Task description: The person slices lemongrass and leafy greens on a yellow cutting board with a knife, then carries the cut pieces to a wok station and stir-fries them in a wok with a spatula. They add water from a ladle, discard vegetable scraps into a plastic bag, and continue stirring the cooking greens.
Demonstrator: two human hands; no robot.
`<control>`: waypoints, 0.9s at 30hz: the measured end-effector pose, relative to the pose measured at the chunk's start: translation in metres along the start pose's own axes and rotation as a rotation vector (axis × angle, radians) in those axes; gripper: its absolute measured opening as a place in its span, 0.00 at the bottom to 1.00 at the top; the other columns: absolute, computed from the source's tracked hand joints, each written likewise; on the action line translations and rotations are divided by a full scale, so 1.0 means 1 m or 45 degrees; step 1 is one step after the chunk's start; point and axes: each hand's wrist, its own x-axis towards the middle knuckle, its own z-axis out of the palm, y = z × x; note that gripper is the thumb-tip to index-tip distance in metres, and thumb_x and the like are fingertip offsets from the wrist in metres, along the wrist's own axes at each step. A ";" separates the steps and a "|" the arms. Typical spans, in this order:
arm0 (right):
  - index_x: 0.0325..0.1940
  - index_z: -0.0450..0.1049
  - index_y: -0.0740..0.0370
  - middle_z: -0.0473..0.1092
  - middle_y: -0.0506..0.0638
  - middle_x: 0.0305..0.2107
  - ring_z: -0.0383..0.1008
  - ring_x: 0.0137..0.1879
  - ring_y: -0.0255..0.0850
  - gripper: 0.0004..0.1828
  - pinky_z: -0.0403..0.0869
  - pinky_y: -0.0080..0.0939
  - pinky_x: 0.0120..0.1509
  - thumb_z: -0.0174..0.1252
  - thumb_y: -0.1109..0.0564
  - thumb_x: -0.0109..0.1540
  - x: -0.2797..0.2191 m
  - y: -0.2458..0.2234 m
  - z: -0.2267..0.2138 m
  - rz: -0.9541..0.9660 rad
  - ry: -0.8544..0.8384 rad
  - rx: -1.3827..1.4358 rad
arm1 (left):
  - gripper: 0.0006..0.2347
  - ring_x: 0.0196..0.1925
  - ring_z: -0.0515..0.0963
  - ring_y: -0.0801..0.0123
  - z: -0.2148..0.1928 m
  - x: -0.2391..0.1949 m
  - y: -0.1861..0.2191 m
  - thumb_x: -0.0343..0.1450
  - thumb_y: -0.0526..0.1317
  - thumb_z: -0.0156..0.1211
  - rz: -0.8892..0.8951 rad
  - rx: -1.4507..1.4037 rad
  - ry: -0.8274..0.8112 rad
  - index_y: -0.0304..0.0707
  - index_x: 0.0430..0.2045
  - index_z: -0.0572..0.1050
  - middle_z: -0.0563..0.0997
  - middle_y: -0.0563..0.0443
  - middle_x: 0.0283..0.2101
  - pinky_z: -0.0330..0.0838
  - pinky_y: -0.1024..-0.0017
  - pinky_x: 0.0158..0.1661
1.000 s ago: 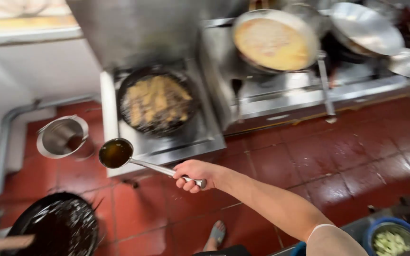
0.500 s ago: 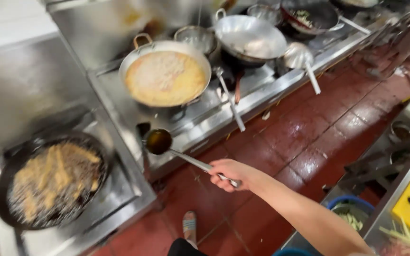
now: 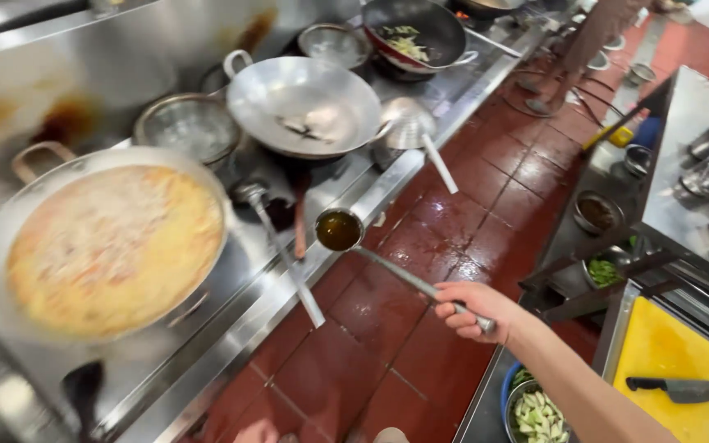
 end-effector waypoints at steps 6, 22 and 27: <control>0.49 0.68 0.61 0.64 0.45 0.21 0.57 0.16 0.27 0.09 0.55 0.28 0.14 0.50 0.56 0.67 0.037 -0.146 -0.138 -0.079 0.003 0.066 | 0.10 0.43 0.83 0.52 -0.201 0.044 0.363 0.71 0.42 0.54 0.198 -0.308 0.498 0.43 0.41 0.80 0.82 0.41 0.41 0.76 0.61 0.46; 0.38 0.63 0.64 0.64 0.43 0.21 0.59 0.18 0.24 0.09 0.59 0.24 0.17 0.47 0.57 0.70 0.262 -0.653 -0.393 -0.109 -0.122 0.074 | 0.29 0.44 0.83 0.42 -0.155 0.353 0.458 0.65 0.51 0.60 -0.611 0.303 0.967 0.37 0.61 0.71 0.83 0.31 0.40 0.73 0.49 0.49; 0.36 0.66 0.65 0.67 0.48 0.22 0.63 0.20 0.29 0.06 0.62 0.30 0.20 0.53 0.62 0.67 0.345 -0.745 -0.414 -0.457 0.290 -0.404 | 0.28 0.47 0.83 0.41 -0.168 0.413 0.530 0.63 0.53 0.61 -0.550 0.140 0.896 0.38 0.56 0.76 0.84 0.31 0.43 0.72 0.50 0.54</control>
